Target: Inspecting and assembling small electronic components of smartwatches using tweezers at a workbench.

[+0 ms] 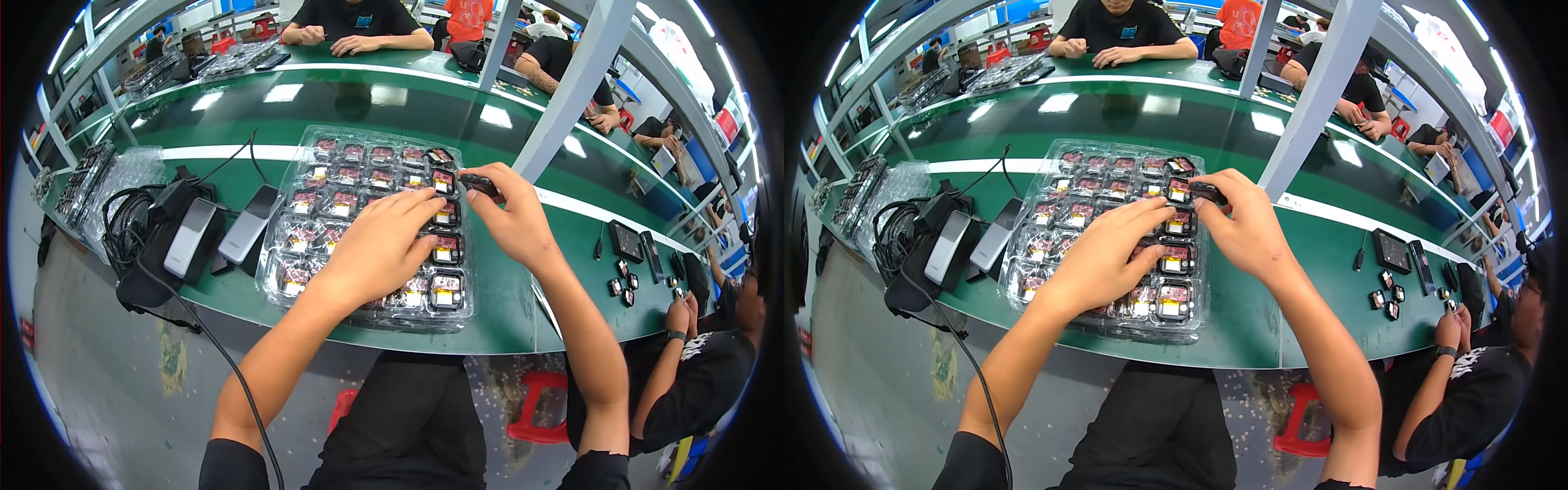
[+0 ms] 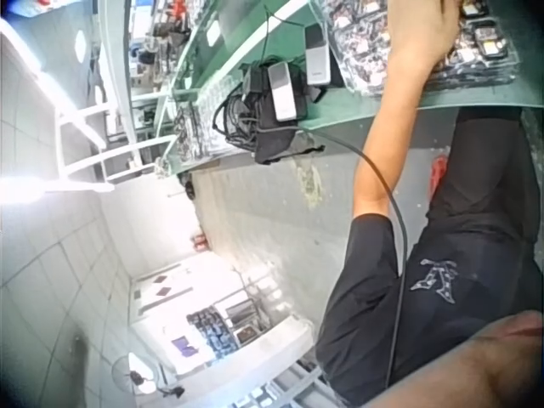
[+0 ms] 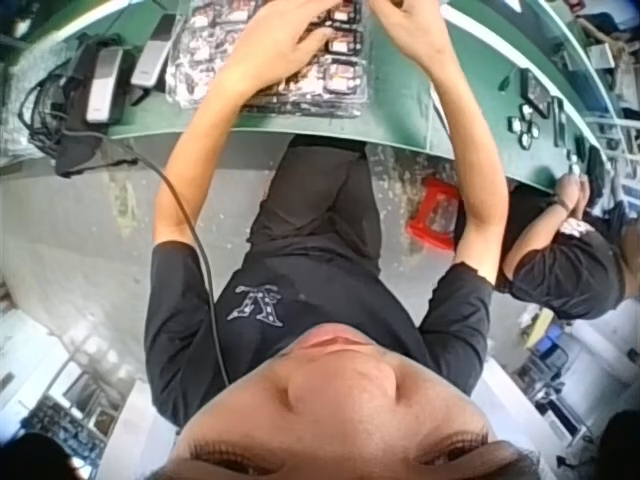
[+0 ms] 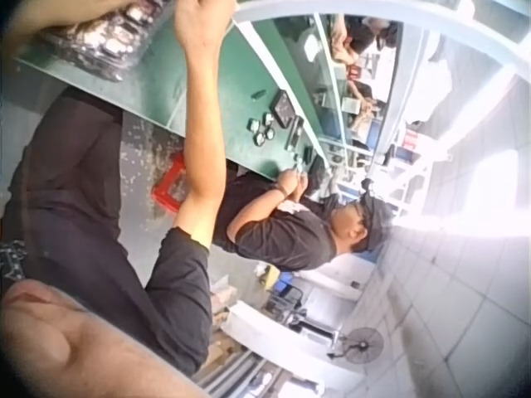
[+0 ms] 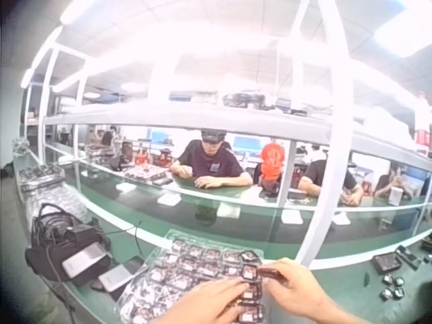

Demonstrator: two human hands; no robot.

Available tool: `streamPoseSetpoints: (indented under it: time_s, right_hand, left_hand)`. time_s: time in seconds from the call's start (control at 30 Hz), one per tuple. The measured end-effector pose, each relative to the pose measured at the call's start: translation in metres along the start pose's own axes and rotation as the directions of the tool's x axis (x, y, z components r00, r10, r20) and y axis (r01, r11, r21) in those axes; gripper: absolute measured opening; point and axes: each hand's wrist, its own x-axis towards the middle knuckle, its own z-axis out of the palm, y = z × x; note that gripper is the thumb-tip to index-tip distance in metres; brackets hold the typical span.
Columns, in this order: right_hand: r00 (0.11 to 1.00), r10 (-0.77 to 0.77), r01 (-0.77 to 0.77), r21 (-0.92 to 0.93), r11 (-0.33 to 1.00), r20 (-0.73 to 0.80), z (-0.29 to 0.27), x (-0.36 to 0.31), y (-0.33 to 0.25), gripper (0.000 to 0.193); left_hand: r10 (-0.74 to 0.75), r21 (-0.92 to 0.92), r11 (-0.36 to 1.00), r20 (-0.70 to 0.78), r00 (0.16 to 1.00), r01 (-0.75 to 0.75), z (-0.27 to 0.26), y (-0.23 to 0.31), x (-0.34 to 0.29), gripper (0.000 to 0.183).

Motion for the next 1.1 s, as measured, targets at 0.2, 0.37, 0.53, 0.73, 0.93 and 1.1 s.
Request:
streamPoseSetpoints:
  time_s: [0.2, 0.37, 0.53, 0.73, 0.93, 1.1]
  right_hand:
    - [0.990, 0.103, -0.101, 0.030, 0.994, -0.091, 0.005, -0.033, -0.004, 0.029]
    - [0.978, 0.026, -0.114, -0.429, 0.896, -0.205, 0.014, -0.065, 0.027, 0.023]
    - [0.960, -0.111, 0.029, -0.305, 0.952, -0.256, 0.030, -0.086, 0.006, 0.030]
    - [0.947, -0.180, 0.142, -0.155, 0.978, -0.267, 0.043, -0.110, 0.007, 0.040]
    - [0.904, -0.340, 0.292, -0.204, 0.934, -0.260, 0.043, -0.110, 0.005, 0.036]
    - [0.898, -0.356, 0.316, -0.185, 0.931, -0.260, 0.043, -0.110, 0.006, 0.034]
  left_hand:
    - [0.038, -0.060, 0.997, -0.123, 0.992, -0.046, -0.035, 0.017, 0.017, 0.037]
    - [0.033, 0.178, 0.983, -0.007, 0.999, -0.031, -0.035, 0.001, 0.066, 0.027]
    - [0.066, 0.259, 0.962, 0.087, 0.994, -0.086, -0.011, -0.053, 0.100, 0.030]
    - [0.077, 0.251, 0.956, 0.292, 0.953, -0.154, 0.004, -0.068, 0.132, 0.035]
    - [0.160, 0.262, 0.937, 0.266, 0.950, -0.231, 0.010, -0.070, 0.130, 0.025]
    - [0.094, 0.193, 0.972, 0.195, 0.976, -0.132, 0.017, -0.068, 0.129, 0.020]
